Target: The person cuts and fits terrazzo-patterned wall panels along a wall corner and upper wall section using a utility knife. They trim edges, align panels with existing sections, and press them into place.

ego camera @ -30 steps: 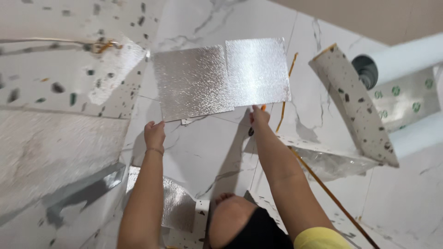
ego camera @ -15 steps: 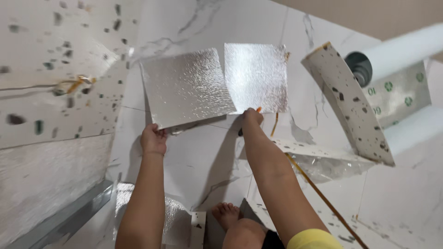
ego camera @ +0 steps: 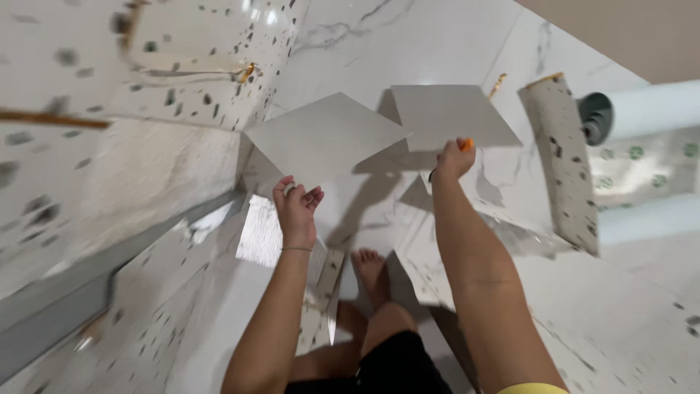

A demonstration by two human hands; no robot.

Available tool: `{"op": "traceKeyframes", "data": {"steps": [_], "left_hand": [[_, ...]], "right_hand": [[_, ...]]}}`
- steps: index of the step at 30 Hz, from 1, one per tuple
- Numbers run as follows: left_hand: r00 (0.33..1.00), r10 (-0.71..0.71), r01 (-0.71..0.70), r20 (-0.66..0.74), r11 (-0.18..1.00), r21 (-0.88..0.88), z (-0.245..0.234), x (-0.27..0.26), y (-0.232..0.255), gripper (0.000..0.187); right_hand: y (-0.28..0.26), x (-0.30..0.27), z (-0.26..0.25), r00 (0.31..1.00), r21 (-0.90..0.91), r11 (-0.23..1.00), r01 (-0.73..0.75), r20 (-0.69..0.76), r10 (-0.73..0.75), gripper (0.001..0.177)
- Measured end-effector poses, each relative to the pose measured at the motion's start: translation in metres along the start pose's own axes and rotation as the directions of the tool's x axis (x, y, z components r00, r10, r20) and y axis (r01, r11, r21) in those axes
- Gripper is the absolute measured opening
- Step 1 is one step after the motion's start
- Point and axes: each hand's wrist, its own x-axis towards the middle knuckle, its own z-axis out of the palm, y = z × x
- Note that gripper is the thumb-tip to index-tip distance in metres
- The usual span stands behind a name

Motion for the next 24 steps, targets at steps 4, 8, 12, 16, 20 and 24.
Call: {"op": "traceKeyframes", "data": {"steps": [4,8,12,16,20,24], "left_hand": [[0.999,0.030,-0.029,-0.032,0.999,0.024,0.000,-0.089,0.021,0.039],[0.997,0.061,-0.060,-0.057,0.998,0.013,-0.006,-0.176,0.055,0.038],[0.996,0.064,-0.061,-0.069,0.997,0.046,-0.023,-0.252,0.097,0.042],[0.981,0.188,-0.150,-0.057,0.903,0.402,-0.051,-0.314,0.140,0.052],[0.918,0.305,-0.164,-0.252,0.873,0.460,-0.074,-0.363,0.177,0.033],[0.751,0.588,-0.157,-0.300,0.601,0.784,-0.112,-0.420,0.199,0.020]], "right_hand": [[-0.096,-0.062,-0.028,0.990,-0.216,0.973,0.077,0.132,-0.049,0.023],[-0.178,-0.129,-0.052,0.947,-0.531,0.785,0.319,0.194,-0.254,0.030],[-0.251,-0.194,-0.075,0.895,-0.615,0.651,0.445,0.325,-0.305,0.029],[-0.317,-0.273,-0.099,0.871,-0.727,0.480,0.491,0.425,-0.246,0.028],[-0.384,-0.335,-0.109,0.706,-0.679,0.194,0.708,0.671,-0.226,0.031],[-0.420,-0.373,-0.105,0.536,-0.532,0.069,0.844,0.830,-0.151,0.031]]}}
